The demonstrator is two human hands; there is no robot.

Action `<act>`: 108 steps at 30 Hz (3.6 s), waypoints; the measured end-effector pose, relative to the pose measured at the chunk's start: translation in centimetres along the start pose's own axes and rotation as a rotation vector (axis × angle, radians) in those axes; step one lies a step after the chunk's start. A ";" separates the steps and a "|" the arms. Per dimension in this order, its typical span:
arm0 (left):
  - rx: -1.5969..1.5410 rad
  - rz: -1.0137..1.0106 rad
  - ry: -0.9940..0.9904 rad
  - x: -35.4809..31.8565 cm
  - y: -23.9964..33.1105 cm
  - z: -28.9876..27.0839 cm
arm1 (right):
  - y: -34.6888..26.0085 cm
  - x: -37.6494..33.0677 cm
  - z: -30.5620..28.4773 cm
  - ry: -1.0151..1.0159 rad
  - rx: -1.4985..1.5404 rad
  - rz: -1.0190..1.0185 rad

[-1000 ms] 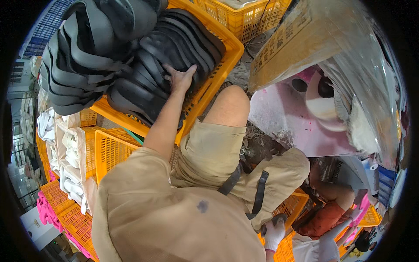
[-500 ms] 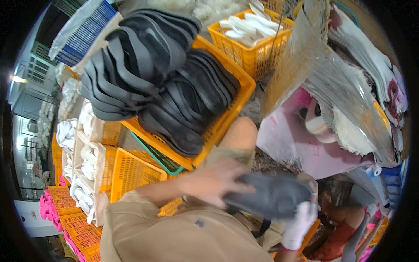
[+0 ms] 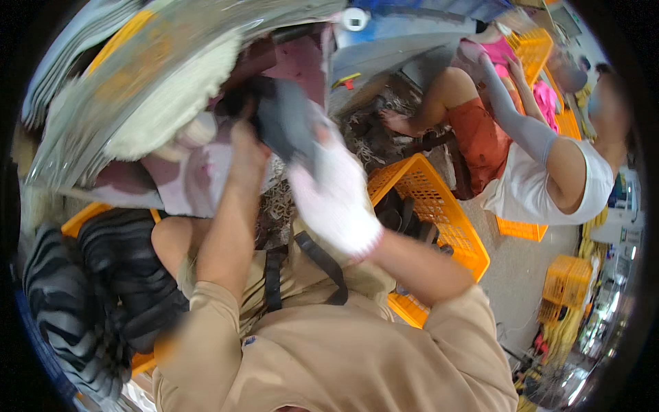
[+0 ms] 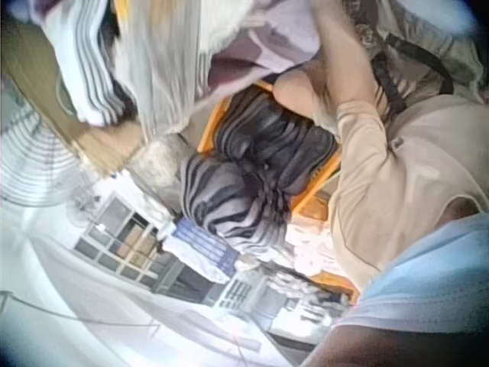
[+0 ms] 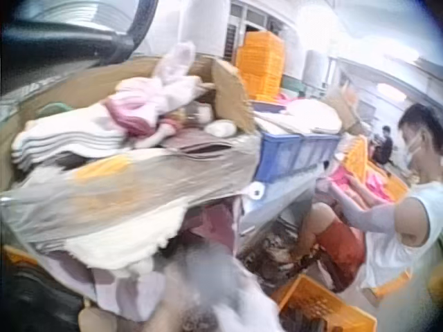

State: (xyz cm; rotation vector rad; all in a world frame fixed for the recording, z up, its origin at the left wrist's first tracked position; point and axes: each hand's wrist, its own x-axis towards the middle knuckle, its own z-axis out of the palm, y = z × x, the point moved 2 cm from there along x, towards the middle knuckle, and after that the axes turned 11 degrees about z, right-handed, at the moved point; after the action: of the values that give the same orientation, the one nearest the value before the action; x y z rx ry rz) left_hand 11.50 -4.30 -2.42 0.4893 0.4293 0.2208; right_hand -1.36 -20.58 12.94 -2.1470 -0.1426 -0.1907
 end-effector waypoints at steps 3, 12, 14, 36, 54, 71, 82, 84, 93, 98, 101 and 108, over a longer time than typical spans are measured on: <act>0.052 -0.005 -0.102 4.6 5.1 -2.4 | 1.4 8.2 4.0 -0.158 0.016 -0.020; 1.180 0.188 -0.464 -7.9 10.4 -7.4 | 3.5 13.5 7.9 -0.326 0.178 0.307; 0.756 0.126 -0.366 -7.3 5.0 -6.2 | 2.2 11.1 5.9 -0.311 0.114 0.148; 0.995 0.577 -0.011 -0.4 1.8 0.1 | -1.7 8.4 1.0 -0.288 -0.268 -0.203; 0.027 0.173 -0.049 -4.1 7.9 -0.8 | -4.6 5.6 10.7 -0.265 -0.272 -0.316; -0.120 -0.221 0.188 -6.6 5.5 -3.5 | -6.8 -1.7 5.3 -0.608 -0.166 0.081; -0.043 -0.147 0.155 -6.4 5.3 -6.1 | -4.4 4.2 11.4 -0.442 -0.055 -0.144; -0.073 -0.148 0.138 -7.2 4.5 -7.0 | -5.9 2.2 8.7 -0.538 -0.445 -0.094; 0.043 -0.130 0.020 -6.8 8.1 -4.0 | -7.2 3.9 8.4 -0.826 -0.405 -0.130; 0.842 0.572 0.012 -16.5 17.2 -9.1 | 3.1 -4.1 -4.9 -0.523 -0.370 0.267; 1.316 0.917 1.050 -17.9 26.7 -18.5 | 11.9 -7.1 -11.5 -0.403 -0.889 0.332; 1.294 0.352 1.109 -14.1 31.7 -28.9 | 16.6 -6.0 -10.8 -0.454 -0.685 0.390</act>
State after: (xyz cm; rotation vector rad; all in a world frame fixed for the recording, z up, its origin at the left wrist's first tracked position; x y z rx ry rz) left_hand -17.23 30.48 -4.83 1.7332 1.6016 0.5501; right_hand -5.22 -38.84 4.13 -2.8136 0.1028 0.5552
